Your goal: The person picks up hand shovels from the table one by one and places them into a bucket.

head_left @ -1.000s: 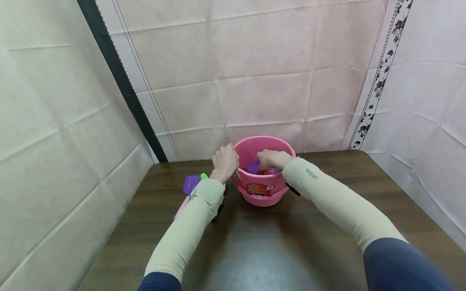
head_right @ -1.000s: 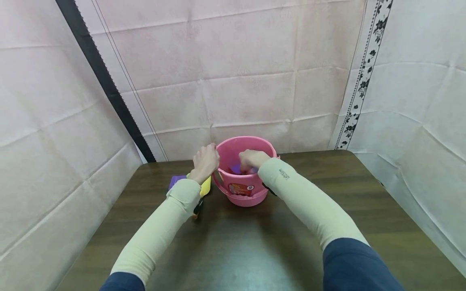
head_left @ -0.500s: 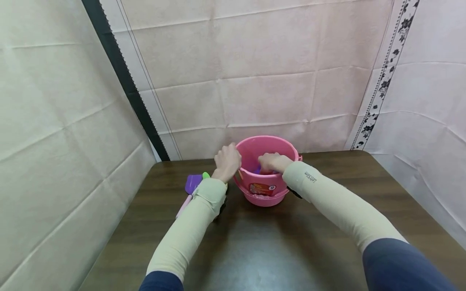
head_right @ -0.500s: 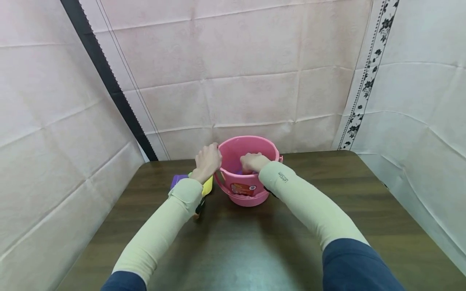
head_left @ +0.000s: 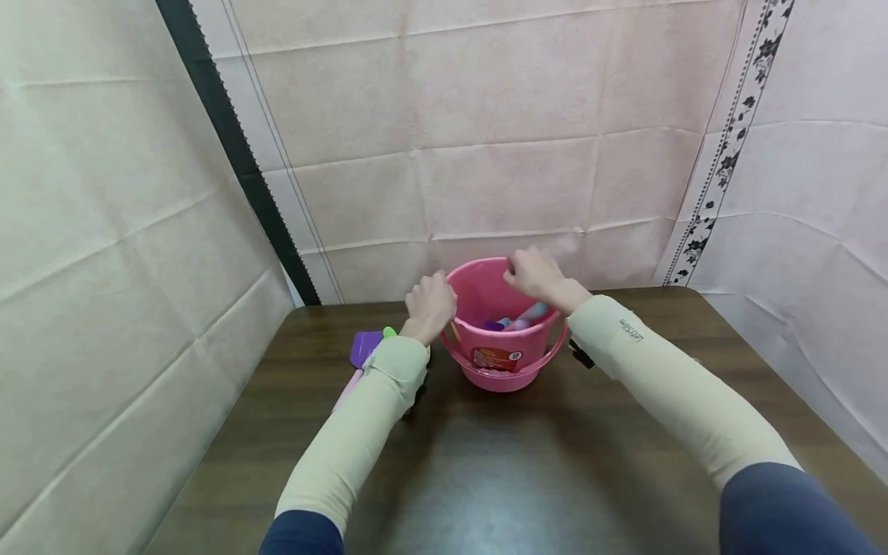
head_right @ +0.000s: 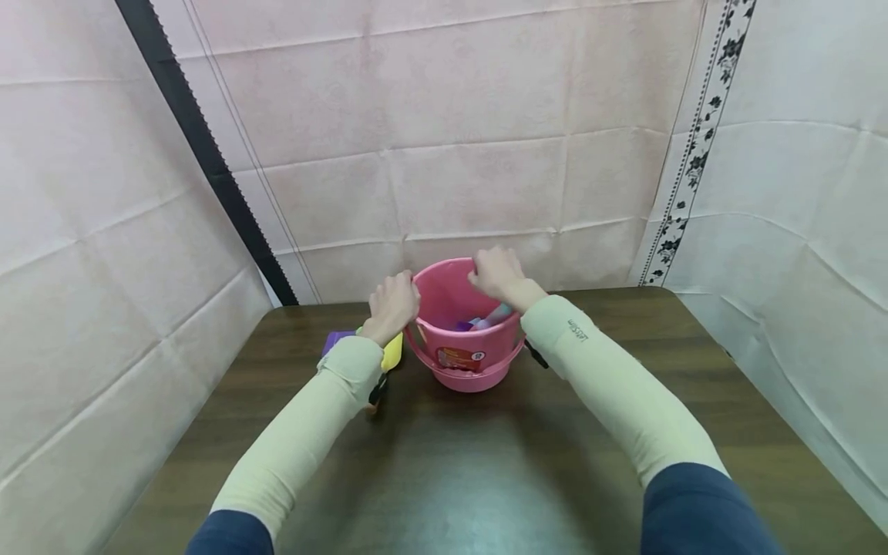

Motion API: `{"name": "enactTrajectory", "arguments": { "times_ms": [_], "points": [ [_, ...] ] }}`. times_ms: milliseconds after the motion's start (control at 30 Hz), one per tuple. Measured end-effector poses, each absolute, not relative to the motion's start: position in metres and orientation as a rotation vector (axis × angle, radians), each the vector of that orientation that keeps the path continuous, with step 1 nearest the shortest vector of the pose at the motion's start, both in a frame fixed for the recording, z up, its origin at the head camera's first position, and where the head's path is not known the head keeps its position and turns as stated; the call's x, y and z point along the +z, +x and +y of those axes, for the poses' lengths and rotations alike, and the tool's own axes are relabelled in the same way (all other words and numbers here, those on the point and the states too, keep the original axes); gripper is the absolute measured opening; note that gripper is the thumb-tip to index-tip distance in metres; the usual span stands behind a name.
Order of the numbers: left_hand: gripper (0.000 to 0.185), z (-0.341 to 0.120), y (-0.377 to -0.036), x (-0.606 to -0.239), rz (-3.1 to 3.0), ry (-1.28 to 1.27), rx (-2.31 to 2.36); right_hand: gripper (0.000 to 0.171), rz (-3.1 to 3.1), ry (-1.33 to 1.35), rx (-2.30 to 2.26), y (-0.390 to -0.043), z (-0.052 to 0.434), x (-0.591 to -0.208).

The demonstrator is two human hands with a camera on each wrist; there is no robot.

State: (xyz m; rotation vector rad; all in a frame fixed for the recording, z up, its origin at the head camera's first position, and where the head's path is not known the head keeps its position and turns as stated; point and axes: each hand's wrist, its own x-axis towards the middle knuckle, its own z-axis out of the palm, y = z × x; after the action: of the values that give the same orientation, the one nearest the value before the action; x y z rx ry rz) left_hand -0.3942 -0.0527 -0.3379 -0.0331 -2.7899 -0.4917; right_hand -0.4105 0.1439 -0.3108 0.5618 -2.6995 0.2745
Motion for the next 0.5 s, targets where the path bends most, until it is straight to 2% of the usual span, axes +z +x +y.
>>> {"name": "enactTrajectory", "arguments": {
  "times_ms": [67,200,300,400,500],
  "points": [
    [0.021,-0.055,-0.395,-0.337,-2.787,-0.058,-0.523,0.015,-2.647,0.492,0.253,-0.415,0.153,-0.314],
    [0.037,-0.062,-0.395,-0.336,-2.789,-0.099,-0.636,0.024,-2.716,0.377,0.201,-0.418,0.168,-0.322],
    [0.047,-0.071,-0.396,-0.335,-2.778,-0.074,-0.691,0.023,-2.848,0.323,0.253,-0.417,0.175,-0.327],
    [0.048,-0.089,-0.397,-0.335,-2.772,-0.03,-0.681,0.028,-2.93,0.291,0.383,-0.416,0.18,-0.329],
    [0.042,-0.113,-0.397,-0.341,-2.783,0.012,-0.626,0.032,-2.924,0.278,0.507,-0.416,0.183,-0.329]
  ]
}}
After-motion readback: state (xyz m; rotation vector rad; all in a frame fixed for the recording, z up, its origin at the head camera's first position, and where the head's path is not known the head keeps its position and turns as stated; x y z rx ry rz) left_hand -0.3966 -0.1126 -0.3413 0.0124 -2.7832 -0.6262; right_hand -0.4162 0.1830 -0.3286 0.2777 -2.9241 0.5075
